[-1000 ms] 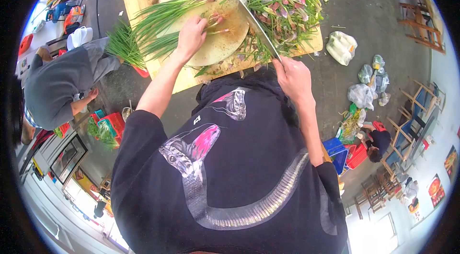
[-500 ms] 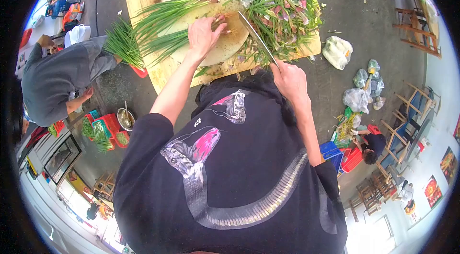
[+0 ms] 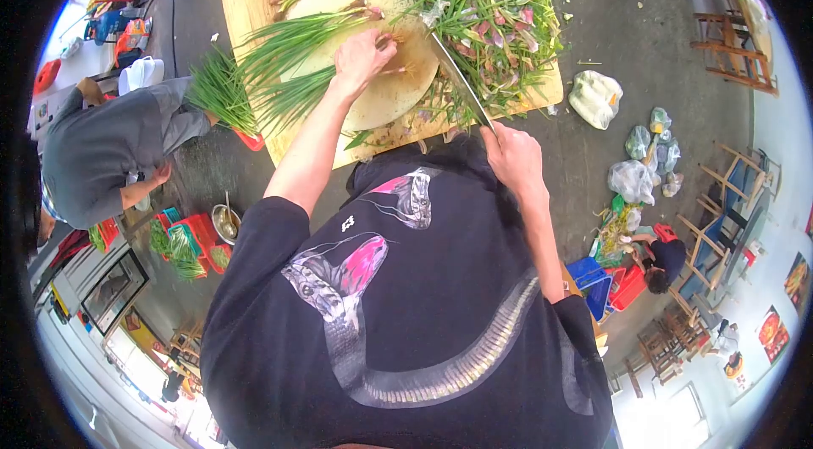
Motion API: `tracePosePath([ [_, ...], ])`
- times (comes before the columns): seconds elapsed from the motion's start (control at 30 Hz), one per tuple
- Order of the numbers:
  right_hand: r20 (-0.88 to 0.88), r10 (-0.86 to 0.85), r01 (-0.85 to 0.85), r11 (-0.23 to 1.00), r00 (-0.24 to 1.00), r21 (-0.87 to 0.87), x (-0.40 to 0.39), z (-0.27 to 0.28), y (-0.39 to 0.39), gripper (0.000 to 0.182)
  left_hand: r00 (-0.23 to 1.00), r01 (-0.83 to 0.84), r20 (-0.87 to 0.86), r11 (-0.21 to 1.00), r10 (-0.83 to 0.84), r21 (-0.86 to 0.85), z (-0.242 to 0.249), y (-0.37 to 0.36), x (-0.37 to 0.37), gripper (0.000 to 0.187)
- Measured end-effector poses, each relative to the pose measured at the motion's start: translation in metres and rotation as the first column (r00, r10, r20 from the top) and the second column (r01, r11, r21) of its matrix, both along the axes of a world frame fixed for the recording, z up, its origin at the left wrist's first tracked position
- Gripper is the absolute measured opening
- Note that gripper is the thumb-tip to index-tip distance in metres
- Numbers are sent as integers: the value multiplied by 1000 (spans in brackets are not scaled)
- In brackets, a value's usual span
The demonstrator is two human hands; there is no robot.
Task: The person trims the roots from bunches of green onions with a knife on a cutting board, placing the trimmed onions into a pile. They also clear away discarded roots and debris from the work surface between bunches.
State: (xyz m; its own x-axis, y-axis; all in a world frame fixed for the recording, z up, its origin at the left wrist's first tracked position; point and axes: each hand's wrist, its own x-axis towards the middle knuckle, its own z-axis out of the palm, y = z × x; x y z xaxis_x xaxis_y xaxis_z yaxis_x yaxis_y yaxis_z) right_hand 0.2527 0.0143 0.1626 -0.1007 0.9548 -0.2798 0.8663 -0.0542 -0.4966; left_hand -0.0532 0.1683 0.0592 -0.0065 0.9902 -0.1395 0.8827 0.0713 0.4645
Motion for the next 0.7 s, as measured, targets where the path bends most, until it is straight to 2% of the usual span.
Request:
tracePosePath([
  [0.17,-9,0,0,1000,1000,-8,2,5,3,28,992,116,-45,991,-119,-59,10,8,1,29],
  [0.27,-6,12,-12,1000,1000,-13,6,4,6,28,943,283,-144,951,-300,-126,14,15,4,26],
  [0.37,-6,20,-20,1000,1000,-15,11,1,4,28,868,369,-288,914,-404,-170,16,13,9,24],
  [0.47,-16,14,-14,1000,1000,11,13,-2,5,27,869,449,-237,894,-433,13,7,-6,-5,25],
  [0.57,-22,6,-6,1000,1000,-12,16,-2,7,27,859,489,-199,872,-472,41,6,-27,-12,29],
  [0.7,-29,22,-23,1000,999,-11,17,-5,11,28,884,426,-196,904,-424,-32,17,-33,-14,27],
])
